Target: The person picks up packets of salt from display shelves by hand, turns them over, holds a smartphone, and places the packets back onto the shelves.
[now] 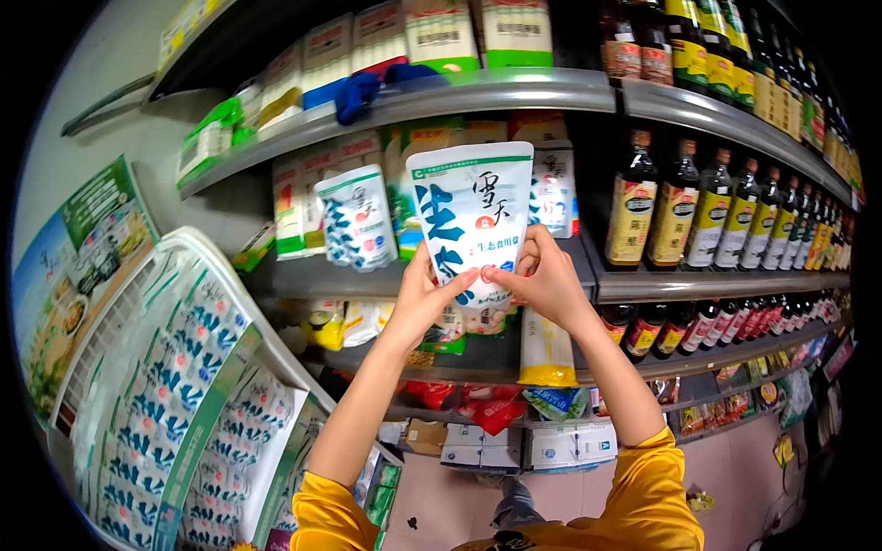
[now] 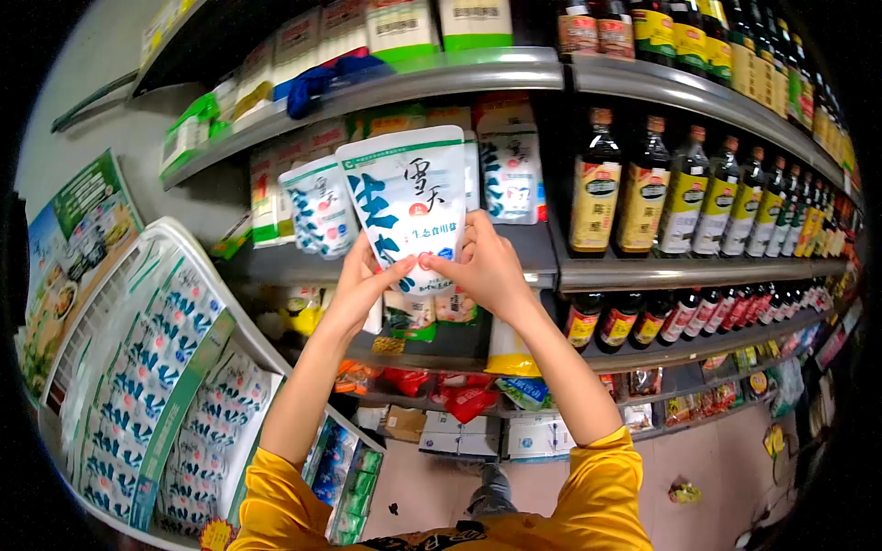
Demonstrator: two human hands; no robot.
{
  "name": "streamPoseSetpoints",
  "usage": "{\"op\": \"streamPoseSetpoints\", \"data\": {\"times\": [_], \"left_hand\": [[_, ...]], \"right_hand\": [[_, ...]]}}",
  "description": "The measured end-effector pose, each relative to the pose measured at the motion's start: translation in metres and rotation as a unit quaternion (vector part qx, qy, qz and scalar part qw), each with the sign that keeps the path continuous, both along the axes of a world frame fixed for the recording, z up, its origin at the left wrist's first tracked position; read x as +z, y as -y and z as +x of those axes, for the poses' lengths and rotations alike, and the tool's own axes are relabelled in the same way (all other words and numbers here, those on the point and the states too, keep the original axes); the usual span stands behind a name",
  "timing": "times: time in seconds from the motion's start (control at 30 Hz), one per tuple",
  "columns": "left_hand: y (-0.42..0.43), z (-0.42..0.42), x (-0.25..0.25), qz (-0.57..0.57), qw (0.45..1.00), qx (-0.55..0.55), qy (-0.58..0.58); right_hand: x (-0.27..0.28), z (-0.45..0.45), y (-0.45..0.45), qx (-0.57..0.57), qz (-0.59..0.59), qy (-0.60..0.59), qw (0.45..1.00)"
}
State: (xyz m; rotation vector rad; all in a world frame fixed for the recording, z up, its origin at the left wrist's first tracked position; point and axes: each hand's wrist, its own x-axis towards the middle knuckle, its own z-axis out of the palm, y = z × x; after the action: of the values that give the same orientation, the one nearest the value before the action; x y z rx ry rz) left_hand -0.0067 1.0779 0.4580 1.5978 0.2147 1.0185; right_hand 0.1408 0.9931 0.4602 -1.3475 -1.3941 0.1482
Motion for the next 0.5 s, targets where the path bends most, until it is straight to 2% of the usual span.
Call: {"op": "streamPoseSetpoints", "data": {"times": [0.03, 0.17, 0.33, 0.5], "left_hand": [[0.004, 0.009, 0.007, -0.016, 0.999, -0.011, -0.033], [-0.001, 0.055, -0.001, 0.018, 0.996, -0.083, -0.006], [-0.018, 0.100, -0.003, 0.033, 0.992, -0.119, -0.034], [-0.041, 0.128, -0.010, 0.054, 0.987, -0.148, -0.015]], "right_hand": [[0.001, 0.009, 0.003, -0.028, 0.015, 0.009, 0.999], [0.002, 0.038, 0.024, -0.109, -0.018, 0.024, 0.994], [-0.002, 0.070, 0.022, -0.143, 0.005, 0.031, 0.989], [-0.008, 0.091, 0.007, -0.174, 0.004, 0.041, 0.984]]}}
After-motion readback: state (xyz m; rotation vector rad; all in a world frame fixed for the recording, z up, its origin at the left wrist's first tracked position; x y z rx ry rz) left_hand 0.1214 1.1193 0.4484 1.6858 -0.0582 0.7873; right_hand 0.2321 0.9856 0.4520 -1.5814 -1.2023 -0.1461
